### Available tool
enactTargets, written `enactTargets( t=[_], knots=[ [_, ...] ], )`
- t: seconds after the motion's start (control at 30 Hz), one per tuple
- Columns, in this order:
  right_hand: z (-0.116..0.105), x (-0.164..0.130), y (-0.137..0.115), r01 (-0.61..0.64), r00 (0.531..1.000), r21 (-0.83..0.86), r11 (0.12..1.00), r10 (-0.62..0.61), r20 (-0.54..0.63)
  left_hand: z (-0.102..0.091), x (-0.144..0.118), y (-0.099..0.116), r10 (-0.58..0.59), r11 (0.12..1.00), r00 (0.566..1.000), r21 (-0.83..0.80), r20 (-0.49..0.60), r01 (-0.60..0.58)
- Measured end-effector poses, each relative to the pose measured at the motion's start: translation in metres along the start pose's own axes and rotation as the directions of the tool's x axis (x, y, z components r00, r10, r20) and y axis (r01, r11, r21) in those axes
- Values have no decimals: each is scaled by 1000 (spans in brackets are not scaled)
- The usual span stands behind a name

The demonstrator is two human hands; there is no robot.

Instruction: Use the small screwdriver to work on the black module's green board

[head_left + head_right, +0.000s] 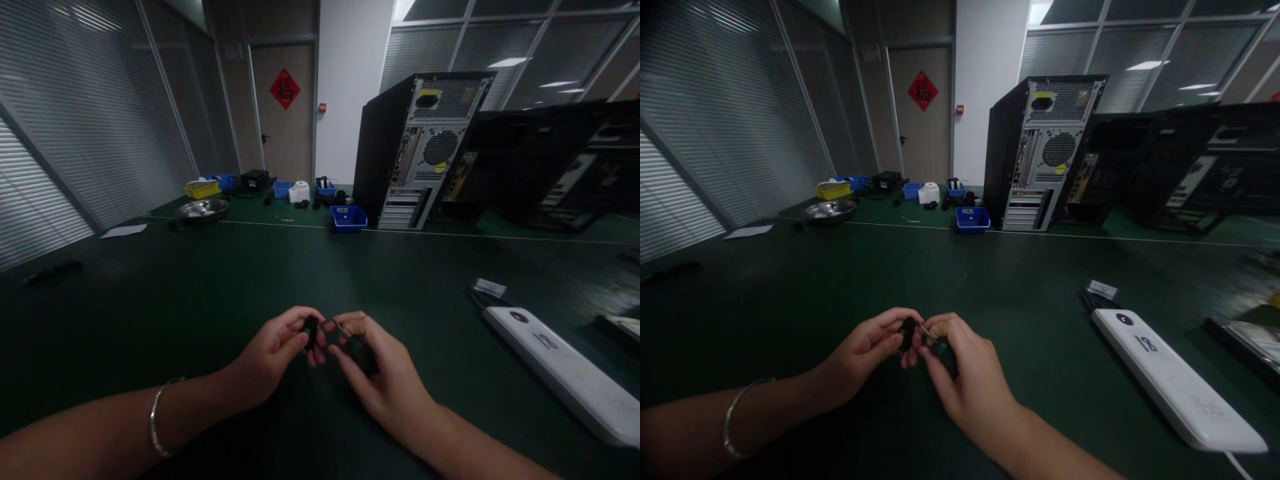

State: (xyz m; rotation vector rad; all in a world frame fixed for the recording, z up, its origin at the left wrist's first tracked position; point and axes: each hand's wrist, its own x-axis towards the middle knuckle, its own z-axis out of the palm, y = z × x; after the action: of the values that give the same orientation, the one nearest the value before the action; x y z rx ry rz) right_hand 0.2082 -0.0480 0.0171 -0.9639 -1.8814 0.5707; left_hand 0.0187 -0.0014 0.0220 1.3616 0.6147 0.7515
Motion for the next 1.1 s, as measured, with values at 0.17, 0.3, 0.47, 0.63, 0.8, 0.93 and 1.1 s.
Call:
enactTargets(
  t=[0.17, 0.3, 0.47, 0.63, 0.8, 0.93, 1.1],
  knots=[
    [0, 1, -2, -8, 1000, 2, 1000, 8, 21, -3, 1, -7, -35, 999, 999, 6, -6, 35],
    [0, 1, -2, -14, 999, 10, 1000, 14, 33, -7, 1, -11, -35, 998, 999, 52, -12, 36],
    [-1, 2, -2, -15, 997, 19, 1000, 14, 70, -9, 1, -9, -33, 995, 999, 90, 3, 33],
    [-2, 4, 4, -72, 995, 1, 997, 71, 75, -13, 5, -10, -14, 989, 1000, 146, -19, 17],
    [-6, 4, 8, -114, 991, -11, 993, 114, 64, -14, 7, -5, 82, 966, 997, 245, 13, -83],
    [-8, 4, 9, -98, 992, -1, 995, 98, 82, -16, 6, -4, 92, 915, 995, 397, -43, -67],
    [-8, 6, 10, -116, 990, -8, 993, 116, 85, -17, 5, -7, 95, 943, 988, 329, -126, -48]
  ],
)
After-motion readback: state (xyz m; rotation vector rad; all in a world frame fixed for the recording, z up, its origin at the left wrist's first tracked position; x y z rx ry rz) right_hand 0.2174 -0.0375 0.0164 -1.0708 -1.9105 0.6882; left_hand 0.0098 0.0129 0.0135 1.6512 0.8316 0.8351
